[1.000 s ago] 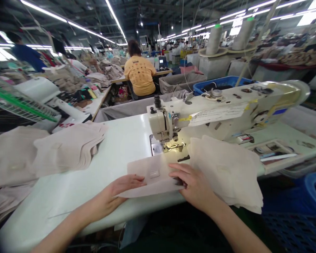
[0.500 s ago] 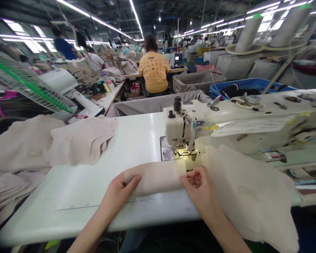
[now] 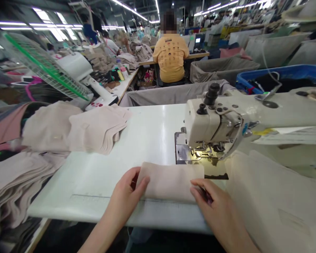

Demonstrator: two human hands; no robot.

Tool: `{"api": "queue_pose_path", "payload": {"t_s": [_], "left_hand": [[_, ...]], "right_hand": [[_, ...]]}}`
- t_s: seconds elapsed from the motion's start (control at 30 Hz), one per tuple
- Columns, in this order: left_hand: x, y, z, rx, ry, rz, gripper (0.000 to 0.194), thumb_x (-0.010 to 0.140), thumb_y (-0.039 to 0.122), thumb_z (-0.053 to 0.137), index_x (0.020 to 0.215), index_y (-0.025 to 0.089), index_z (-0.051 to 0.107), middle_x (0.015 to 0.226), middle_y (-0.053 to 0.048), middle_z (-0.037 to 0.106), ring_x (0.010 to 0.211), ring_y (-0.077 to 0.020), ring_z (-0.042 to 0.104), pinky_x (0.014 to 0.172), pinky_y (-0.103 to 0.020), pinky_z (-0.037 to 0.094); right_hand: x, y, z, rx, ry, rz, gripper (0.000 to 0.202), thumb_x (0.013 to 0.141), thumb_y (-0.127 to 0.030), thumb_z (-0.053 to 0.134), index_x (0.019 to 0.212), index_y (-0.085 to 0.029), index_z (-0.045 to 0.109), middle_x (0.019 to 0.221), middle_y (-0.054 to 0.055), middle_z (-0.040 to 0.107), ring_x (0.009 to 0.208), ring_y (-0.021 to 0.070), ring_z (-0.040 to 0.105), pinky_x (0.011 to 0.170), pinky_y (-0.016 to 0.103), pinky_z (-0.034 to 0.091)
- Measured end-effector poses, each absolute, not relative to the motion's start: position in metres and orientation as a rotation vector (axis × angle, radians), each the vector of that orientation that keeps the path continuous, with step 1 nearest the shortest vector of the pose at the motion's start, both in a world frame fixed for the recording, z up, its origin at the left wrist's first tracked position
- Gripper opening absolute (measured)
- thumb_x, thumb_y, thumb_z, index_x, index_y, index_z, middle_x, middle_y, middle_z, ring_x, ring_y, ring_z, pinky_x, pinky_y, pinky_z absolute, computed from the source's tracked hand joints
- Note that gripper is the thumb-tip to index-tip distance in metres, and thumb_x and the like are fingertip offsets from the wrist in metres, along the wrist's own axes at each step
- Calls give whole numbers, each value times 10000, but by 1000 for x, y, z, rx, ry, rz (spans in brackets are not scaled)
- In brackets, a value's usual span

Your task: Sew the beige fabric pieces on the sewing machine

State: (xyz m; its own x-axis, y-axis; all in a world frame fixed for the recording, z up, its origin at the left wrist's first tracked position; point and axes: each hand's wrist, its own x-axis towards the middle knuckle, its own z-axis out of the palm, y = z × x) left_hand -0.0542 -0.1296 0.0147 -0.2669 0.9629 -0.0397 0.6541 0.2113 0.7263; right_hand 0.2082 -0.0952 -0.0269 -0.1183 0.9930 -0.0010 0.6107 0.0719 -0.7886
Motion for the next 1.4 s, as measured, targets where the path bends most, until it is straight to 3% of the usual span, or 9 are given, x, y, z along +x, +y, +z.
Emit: {"api": "queue_pose_path", "payload": {"t_s": [0.17, 0.3, 0.47, 0.63, 0.73, 0.87, 1.03, 1.4], "left_hand": [[-51, -137, 5, 1354, 2060, 926, 468, 913, 305, 511, 1361, 180, 460, 818, 7, 610, 679, -171, 608, 674, -315, 500], [-51, -148, -4, 1410, 2041, 1014, 549, 927, 272, 516, 1456, 212, 383, 906, -8, 628, 688, -139, 615, 668, -278, 517], [-53, -154, -7, 1622, 2016, 1050, 396, 980, 253, 489, 1375, 247, 517, 1124, -74, 670, 921, -183, 658, 817, -330, 545], [-55, -155, -3, 1734, 1950, 1008, 293, 963, 164, 454, 1160, 196, 669, 902, -54, 649, 812, -170, 643, 737, -296, 552], [-55, -154, -1, 1723, 1941, 964, 289, 931, 130, 452, 1041, 181, 715, 887, -56, 638, 770, -156, 639, 696, -273, 550], [-56, -153, -1, 1689, 1954, 975, 270, 939, 162, 481, 1051, 168, 727, 859, -48, 630, 706, -137, 624, 645, -252, 542], [-58, -151, -1, 1688, 1960, 1008, 270, 967, 197, 484, 1071, 179, 733, 870, -55, 645, 761, -152, 643, 715, -278, 559], [-60, -149, -2, 1667, 1961, 981, 267, 959, 195, 487, 1039, 178, 742, 858, -52, 649, 776, -159, 654, 734, -285, 563]], "right_hand": [[212, -95, -29, -1651, -1821, 828, 305, 820, -544, 638, 931, -294, 773, 817, -11, 774, 639, 169, 680, 587, 227, 534], [214, -96, -31, -1698, -1824, 821, 332, 797, -586, 652, 915, -303, 779, 821, -12, 774, 646, 178, 684, 600, 238, 540], [212, -98, -26, -1732, -1770, 828, 328, 798, -593, 645, 875, -303, 777, 896, -5, 786, 761, 202, 713, 643, 238, 548], [213, -97, -22, -1752, -1800, 816, 331, 791, -592, 646, 857, -298, 783, 827, -6, 778, 688, 196, 705, 608, 235, 548], [214, -96, -23, -1759, -1808, 805, 347, 801, -600, 633, 867, -294, 783, 844, -2, 780, 703, 201, 712, 589, 233, 546], [214, -95, -22, -1768, -1828, 813, 347, 800, -606, 629, 871, -303, 782, 851, -9, 777, 699, 198, 707, 619, 246, 559], [211, -97, -17, -1769, -1821, 796, 351, 806, -610, 626, 873, -301, 777, 784, -8, 752, 634, 194, 669, 610, 269, 549], [206, -100, -12, -1780, -1762, 815, 325, 815, -596, 624, 872, -311, 771, 865, -7, 768, 745, 215, 703, 669, 281, 552]]}}
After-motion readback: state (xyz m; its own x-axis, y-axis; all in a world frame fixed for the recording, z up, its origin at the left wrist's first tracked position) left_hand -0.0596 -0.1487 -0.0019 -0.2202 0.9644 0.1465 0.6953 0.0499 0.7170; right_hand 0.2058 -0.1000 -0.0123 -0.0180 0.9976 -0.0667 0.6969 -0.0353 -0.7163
